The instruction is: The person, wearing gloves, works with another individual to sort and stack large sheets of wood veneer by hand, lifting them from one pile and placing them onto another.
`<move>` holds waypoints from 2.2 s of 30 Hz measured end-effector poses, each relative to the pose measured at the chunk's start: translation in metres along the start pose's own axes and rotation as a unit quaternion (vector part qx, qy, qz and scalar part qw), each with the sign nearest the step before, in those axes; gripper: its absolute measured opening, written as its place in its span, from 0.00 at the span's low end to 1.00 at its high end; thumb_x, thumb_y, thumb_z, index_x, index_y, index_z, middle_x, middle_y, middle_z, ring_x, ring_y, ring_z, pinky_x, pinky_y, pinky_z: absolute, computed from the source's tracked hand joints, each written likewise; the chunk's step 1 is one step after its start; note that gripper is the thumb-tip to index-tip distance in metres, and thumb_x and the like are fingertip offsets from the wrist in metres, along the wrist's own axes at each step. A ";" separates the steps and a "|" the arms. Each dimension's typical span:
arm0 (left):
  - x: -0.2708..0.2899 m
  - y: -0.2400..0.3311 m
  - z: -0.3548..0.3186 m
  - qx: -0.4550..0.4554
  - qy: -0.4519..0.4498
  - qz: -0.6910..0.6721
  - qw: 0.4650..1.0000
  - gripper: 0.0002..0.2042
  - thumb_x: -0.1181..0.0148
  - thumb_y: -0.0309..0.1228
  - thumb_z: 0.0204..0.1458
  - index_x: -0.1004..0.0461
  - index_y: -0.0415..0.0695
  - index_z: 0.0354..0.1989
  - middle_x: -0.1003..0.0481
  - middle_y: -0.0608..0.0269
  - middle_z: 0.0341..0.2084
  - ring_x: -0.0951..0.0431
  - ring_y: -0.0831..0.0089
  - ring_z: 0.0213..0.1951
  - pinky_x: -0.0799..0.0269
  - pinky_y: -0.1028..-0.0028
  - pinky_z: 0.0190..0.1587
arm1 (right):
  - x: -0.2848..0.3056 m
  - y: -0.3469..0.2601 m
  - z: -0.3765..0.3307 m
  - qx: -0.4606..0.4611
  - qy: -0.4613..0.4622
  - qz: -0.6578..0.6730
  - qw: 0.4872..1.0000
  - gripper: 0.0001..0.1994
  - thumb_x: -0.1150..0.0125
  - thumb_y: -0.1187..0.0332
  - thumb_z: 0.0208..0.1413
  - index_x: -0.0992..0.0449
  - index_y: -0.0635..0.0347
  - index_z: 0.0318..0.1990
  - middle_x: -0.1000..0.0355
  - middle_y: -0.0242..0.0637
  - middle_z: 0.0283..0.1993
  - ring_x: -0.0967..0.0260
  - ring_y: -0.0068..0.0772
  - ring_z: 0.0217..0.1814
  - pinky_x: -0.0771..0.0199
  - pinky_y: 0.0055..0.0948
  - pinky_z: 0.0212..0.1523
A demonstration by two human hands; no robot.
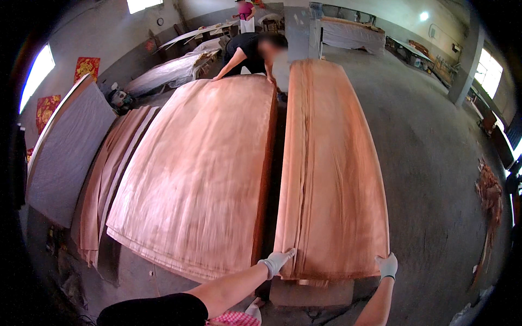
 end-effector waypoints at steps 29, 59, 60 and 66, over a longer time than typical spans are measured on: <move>-0.002 0.021 0.020 -0.041 -0.104 0.122 0.986 0.48 0.49 0.67 0.48 0.45 0.37 0.66 0.41 0.48 0.64 0.43 0.59 0.67 0.46 0.64 0.65 | 0.016 0.003 0.002 0.038 0.023 -0.106 0.993 0.27 0.29 0.55 0.39 0.28 0.72 0.38 0.26 0.61 0.39 0.28 0.61 0.43 0.28 0.46 0.43; 0.553 -0.210 -0.246 -0.116 0.166 0.051 0.978 0.34 0.43 0.64 0.47 0.21 0.37 0.34 0.24 0.54 0.21 0.24 0.67 0.29 0.29 0.70 0.34 | -0.166 -0.442 -0.510 0.112 -0.220 0.219 0.944 0.18 0.30 0.70 0.46 0.24 0.70 0.44 0.24 0.39 0.42 0.28 0.26 0.41 0.28 0.27 0.45; 0.585 -0.228 -0.253 -0.097 0.182 0.054 0.977 0.34 0.43 0.64 0.47 0.21 0.37 0.33 0.25 0.54 0.20 0.24 0.67 0.28 0.29 0.70 0.33 | -0.197 -0.457 -0.536 0.096 -0.258 0.245 0.930 0.19 0.30 0.70 0.46 0.25 0.72 0.44 0.25 0.38 0.42 0.29 0.26 0.41 0.28 0.27 0.44; 0.771 -0.339 -0.262 -0.054 0.305 0.075 0.948 0.35 0.43 0.64 0.46 0.21 0.35 0.35 0.22 0.46 0.27 0.20 0.57 0.32 0.28 0.66 0.36 | -0.345 -0.540 -0.674 0.109 -0.284 0.296 0.906 0.18 0.32 0.64 0.49 0.24 0.72 0.41 0.23 0.41 0.38 0.28 0.29 0.38 0.29 0.30 0.43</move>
Point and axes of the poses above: each hand's wrist, its own z-axis towards the middle knuckle, its own x-axis out of the back of the hand, y = z × x, the point moved 3 cm from there along z, towards the middle knuckle
